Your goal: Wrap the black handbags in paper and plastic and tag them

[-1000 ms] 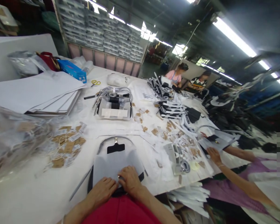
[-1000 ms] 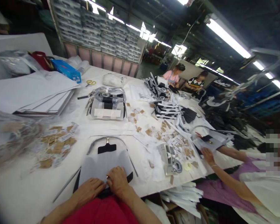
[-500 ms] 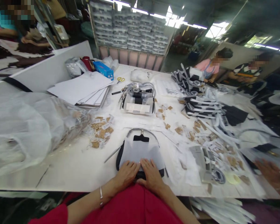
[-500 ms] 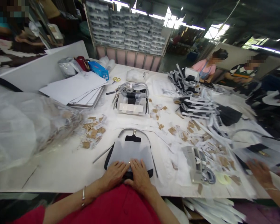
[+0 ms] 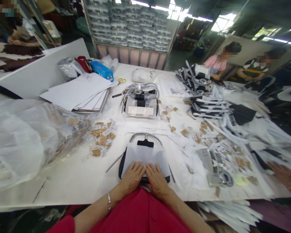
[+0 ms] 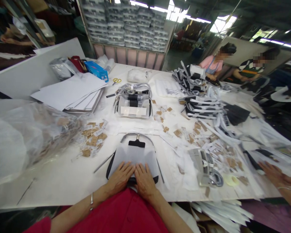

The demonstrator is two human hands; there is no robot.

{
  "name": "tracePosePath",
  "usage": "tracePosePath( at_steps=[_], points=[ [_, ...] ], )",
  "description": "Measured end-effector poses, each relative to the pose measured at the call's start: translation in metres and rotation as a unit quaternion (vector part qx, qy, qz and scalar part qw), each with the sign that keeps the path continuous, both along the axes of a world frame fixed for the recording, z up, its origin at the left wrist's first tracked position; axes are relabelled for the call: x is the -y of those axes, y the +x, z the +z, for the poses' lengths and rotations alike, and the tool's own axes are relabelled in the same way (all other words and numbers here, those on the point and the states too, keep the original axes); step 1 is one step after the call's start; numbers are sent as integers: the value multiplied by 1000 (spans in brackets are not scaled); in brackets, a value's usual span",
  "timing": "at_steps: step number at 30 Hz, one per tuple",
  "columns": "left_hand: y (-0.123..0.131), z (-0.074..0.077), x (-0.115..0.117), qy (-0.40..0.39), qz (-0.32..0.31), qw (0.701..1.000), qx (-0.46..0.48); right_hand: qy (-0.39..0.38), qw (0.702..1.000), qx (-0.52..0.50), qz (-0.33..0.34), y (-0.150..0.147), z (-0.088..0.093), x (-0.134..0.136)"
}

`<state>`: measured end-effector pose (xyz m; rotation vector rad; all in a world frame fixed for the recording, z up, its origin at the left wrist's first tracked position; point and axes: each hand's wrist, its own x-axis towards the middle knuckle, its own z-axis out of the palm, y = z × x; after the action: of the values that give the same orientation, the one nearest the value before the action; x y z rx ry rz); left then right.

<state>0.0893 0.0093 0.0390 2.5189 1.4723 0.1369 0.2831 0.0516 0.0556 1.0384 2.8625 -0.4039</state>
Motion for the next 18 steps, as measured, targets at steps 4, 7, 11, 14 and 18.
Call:
tracePosePath(
  at_steps=[4, 7, 11, 14, 18],
  points=[
    [-1, -20, 0, -28, -3, 1000, -3, 32, 999, -4, -28, -2, -18, 7],
    [0, -33, -3, -36, -1, 999, -6, 54, 997, -3, -48, -6, -27, 6],
    [0, -37, -2, -19, -9, 1000, -15, 35, 999, -8, -28, -4, -18, -1],
    [-4, -24, -1, -32, -28, 999, -19, 4, 1000, 4, 16, 6, 9, -12],
    [-16, -12, -5, -20, -47, 998, -36, -14, 998, 2, 56, 24, 46, -24]
  ],
)
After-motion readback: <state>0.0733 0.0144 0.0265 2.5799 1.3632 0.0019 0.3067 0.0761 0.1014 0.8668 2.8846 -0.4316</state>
